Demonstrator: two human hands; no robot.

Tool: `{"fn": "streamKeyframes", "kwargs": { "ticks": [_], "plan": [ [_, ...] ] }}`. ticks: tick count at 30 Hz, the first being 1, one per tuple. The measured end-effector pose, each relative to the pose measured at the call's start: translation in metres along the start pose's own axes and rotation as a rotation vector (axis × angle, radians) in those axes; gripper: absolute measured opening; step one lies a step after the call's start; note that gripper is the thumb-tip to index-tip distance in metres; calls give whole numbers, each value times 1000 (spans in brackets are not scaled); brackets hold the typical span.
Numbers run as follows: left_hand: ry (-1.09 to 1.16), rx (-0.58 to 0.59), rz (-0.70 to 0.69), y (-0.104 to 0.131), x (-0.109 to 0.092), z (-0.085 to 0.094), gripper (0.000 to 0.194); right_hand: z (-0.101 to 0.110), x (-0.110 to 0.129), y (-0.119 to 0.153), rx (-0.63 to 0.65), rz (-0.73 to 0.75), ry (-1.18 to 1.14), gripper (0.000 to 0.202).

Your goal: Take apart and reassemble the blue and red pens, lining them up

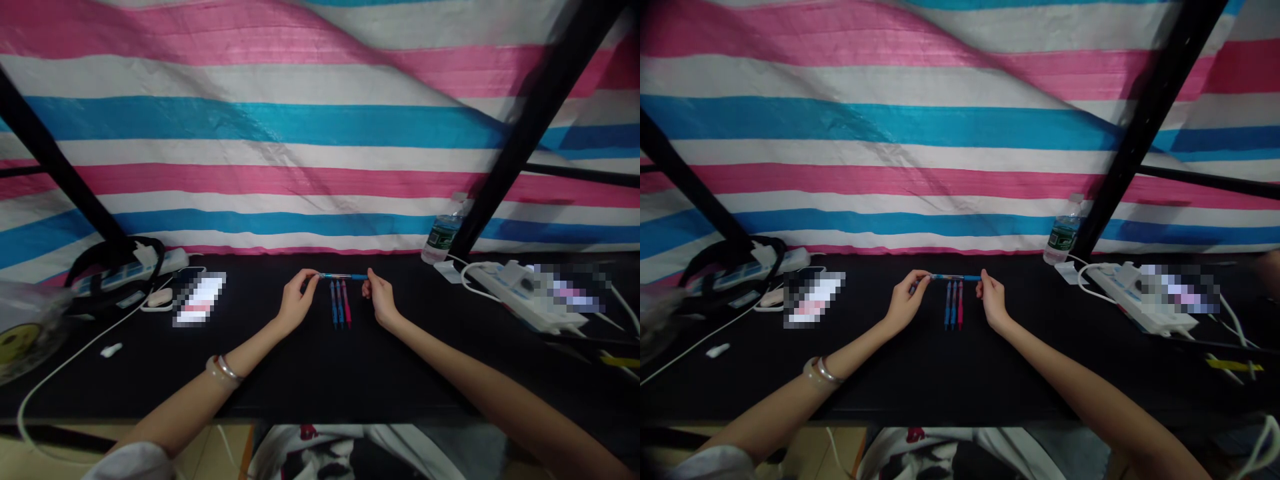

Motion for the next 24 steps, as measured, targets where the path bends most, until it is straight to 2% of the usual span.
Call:
{"fn": "streamKeyframes", "kwargs": {
  "ticks": [19,24],
  "plan": [
    [-8,67,40,1,5,-4,26,-4,1,4,17,-36,-94,51],
    [-8,95,28,1,4,-6,30,-2,-3,1,-17,-32,-104,52]
  ]
}}
Point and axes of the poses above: each hand's wrist, its own y-axis away from the middle knuckle, its own z-axis out of the back of the hand, x = y × z, the point moved 6 cm from there along -y, towards the middle knuckle, and after that the axes turned 1 degree about -z, right-handed, at the moved point
